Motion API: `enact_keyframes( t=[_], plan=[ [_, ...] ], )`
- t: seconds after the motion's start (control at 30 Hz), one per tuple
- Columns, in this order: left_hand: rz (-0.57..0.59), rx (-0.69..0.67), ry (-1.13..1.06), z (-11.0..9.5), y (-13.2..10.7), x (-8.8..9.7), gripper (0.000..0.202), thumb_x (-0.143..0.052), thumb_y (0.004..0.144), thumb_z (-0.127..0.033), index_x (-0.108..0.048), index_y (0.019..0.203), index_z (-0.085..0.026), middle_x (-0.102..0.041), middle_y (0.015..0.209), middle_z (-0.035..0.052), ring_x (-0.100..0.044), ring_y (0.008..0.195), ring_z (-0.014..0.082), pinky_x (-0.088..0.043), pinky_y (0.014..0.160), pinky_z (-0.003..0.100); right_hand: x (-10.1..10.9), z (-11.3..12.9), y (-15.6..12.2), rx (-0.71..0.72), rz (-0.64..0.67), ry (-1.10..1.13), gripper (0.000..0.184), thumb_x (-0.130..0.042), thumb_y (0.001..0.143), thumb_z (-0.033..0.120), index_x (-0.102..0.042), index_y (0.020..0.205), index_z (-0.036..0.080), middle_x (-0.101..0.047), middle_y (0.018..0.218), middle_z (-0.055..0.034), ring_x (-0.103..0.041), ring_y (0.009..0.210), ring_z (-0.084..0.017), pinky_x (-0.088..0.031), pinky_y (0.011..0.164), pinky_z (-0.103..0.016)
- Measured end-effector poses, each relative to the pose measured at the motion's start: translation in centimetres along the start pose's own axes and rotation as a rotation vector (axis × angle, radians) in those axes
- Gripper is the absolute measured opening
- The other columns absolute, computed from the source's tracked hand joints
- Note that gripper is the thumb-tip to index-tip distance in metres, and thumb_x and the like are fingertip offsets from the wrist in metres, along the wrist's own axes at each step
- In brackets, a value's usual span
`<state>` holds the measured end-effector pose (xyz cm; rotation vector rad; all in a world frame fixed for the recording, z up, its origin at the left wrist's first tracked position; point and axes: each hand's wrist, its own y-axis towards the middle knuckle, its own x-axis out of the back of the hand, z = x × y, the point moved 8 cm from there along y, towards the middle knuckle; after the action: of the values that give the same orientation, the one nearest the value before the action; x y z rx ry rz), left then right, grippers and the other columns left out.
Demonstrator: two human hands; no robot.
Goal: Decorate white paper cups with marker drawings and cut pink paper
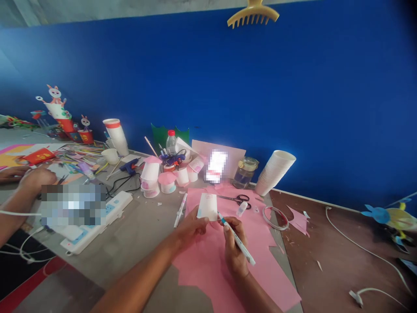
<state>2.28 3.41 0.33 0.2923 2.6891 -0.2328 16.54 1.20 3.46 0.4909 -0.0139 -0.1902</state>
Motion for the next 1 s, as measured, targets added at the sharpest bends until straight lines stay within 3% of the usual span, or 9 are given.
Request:
enact_keyframes(
  t=[0.2,0.47,0.63,1.0],
  plan=[
    [0.003,-0.022,-0.02,0.4,0.2,0.5,0.028,-0.071,0.071,-0.029,-0.058,0.093,-0.017,-0.046,0.063,-0.0053,-0.032,0.052,0.0068,-0.026,0.053,0.023,-0.4,0.8,0.1,0.059,0.075,0.005,0.011,-0.05,0.088,0.028,-0.057,0.092,0.021,-0.059,0.082,-0.0017,-0.056,0.071,-0.017,-0.045,0.064,-0.03],
    [0.009,-0.03,-0.003,0.4,0.0,0.5,0.027,-0.068,0.074,-0.033,-0.059,0.092,-0.016,-0.044,0.062,-0.0047,-0.034,0.055,0.0084,-0.028,0.054,0.024,-0.8,0.4,-0.2,0.016,0.137,0.089,0.007,-0.053,0.088,0.027,-0.057,0.092,0.023,-0.062,0.084,-0.0022,-0.062,0.084,-0.02,-0.048,0.071,-0.031],
    [0.001,-0.033,-0.01,0.3,0.0,0.3,0.032,-0.072,0.07,-0.036,-0.059,0.092,-0.017,-0.052,0.068,-0.0024,-0.034,0.054,0.0078,-0.028,0.054,0.024,-1.0,-0.2,-0.3,-0.016,0.14,0.118,0.007,-0.054,0.088,0.028,-0.059,0.088,0.023,-0.063,0.082,-0.0027,-0.062,0.097,-0.024,-0.049,0.078,-0.034],
    [-0.038,0.006,-0.017,0.7,0.2,0.7,0.036,-0.075,0.066,-0.034,-0.059,0.093,-0.017,-0.055,0.071,-0.0015,-0.037,0.053,0.0067,-0.028,0.053,0.024,-1.2,0.0,-0.3,-0.011,0.144,0.117,0.006,-0.054,0.087,0.027,-0.058,0.086,0.023,-0.06,0.079,-0.002,-0.062,0.092,-0.023,-0.049,0.078,-0.034]
  ],
)
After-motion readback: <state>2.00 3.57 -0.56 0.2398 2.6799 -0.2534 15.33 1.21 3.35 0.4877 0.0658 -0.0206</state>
